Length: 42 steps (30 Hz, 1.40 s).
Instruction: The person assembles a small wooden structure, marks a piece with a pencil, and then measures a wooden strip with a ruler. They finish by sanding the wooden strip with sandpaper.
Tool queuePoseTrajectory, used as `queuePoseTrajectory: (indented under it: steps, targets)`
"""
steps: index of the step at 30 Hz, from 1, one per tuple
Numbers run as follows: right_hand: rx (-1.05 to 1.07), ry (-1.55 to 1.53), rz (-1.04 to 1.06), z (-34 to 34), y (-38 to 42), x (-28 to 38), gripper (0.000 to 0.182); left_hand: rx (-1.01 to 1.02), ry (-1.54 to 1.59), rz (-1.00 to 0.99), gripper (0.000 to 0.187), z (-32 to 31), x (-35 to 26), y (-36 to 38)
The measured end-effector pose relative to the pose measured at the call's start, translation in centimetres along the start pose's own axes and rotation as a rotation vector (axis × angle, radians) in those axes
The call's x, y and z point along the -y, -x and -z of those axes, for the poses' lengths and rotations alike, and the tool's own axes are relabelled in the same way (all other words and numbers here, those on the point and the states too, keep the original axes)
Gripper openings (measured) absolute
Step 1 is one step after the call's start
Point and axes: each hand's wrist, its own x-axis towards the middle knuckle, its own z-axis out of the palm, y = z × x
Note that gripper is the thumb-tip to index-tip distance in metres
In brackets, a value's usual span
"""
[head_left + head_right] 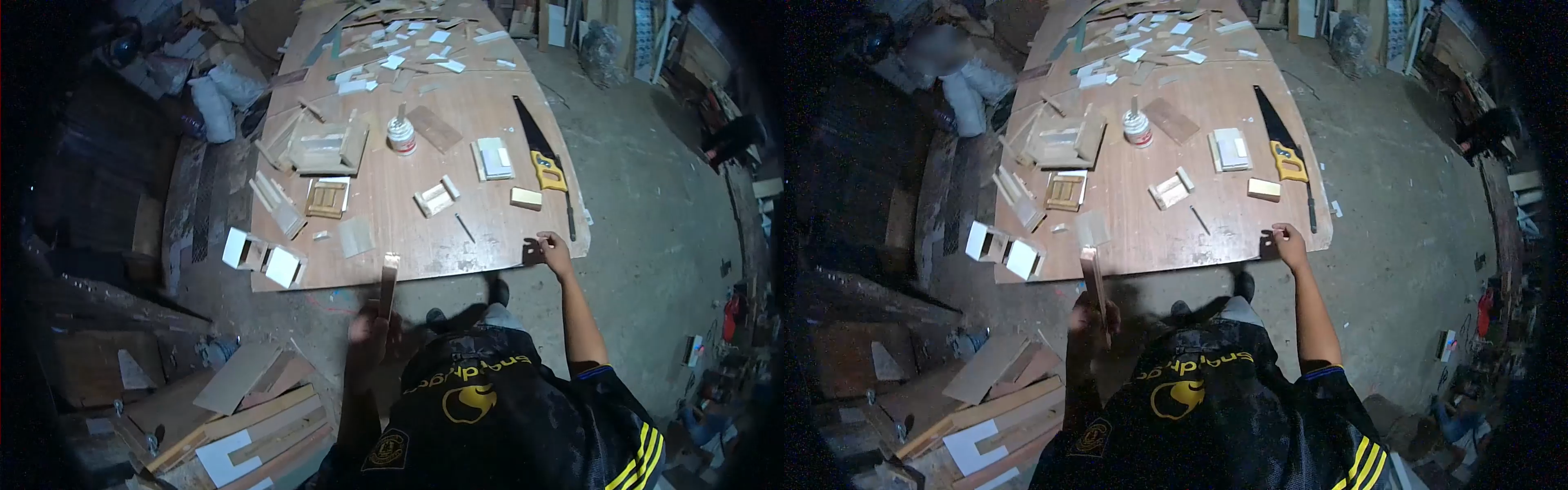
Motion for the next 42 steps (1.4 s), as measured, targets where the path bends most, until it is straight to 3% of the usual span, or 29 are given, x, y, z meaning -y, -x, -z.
queuePoseTrajectory:
  steps: [1, 6, 10, 13, 20, 23, 26, 29, 32, 34, 36, 38, 40, 42]
  targets:
    - [0.002, -0.032, -0.039, 0.8, 0.2, -0.2, 0.02, -0.021, -0.047, 0.075, 0.049, -0.7, -0.7, -0.3]
    - [-0.018, -0.052, -0.099, 4.1, 0.4, -1.3, 0.022, 0.071, -0.073, 0.077, 0.055, -5.4, -1.3, -3.2]
    - [-0.01, -0.072, -0.055, 6.0, -0.5, -2.7, 0.022, -0.057, -0.088, 0.256, 0.055, -10.0, -1.5, -5.5]
    - [0.034, -0.073, -0.038, 7.6, -0.7, -2.3, 0.021, 0.094, -0.049, 0.108, 0.048, -12.6, -1.0, -6.7]
    - [0.149, -0.065, -0.023, 7.5, -4.4, -4.3, 0.017, 0.008, -0.062, 0.001, 0.047, -16.0, 1.7, -8.2]
    - [0.234, -0.04, 0.185, 6.5, -5.7, -4.2, 0.019, -0.082, -0.104, 0.0, 0.052, -17.6, 1.4, -7.9]
    - [0.411, 0.09, 0.109, 5.9, -6.0, -1.1, 0.022, -0.173, -0.181, -0.116, 0.045, -16.9, 2.8, -6.9]
    - [0.502, 0.14, 0.267, 3.3, -6.5, -0.3, 0.025, -0.328, -0.233, -0.174, 0.043, -18.8, 1.8, -5.8]
    - [0.629, 0.138, 0.331, 0.5, -6.5, -0.4, 0.027, -0.439, -0.281, -0.176, 0.046, -18.1, 1.2, -3.6]
    - [0.699, 0.248, 0.292, -0.9, -6.3, 0.2, 0.028, -0.442, -0.146, -0.148, 0.048, -17.5, 0.8, -2.4]
    - [0.81, 0.259, 0.448, -2.3, -6.0, 0.9, 0.028, -0.512, -0.2, -0.211, 0.053, -17.4, 0.9, -1.5]
    - [0.87, 0.338, 0.415, -3.7, -5.4, 1.5, 0.03, -0.613, -0.317, -0.202, 0.055, -16.9, 1.6, -0.2]
    - [0.991, 0.186, 0.337, -4.4, -4.8, 1.8, 0.034, -0.634, -0.399, -0.199, 0.052, -17.1, 1.9, 1.1]
    - [1.036, 0.268, 0.406, -5.5, -4.6, 2.5, 0.035, -0.713, -0.385, -0.191, 0.047, -17.5, 2.2, 1.7]
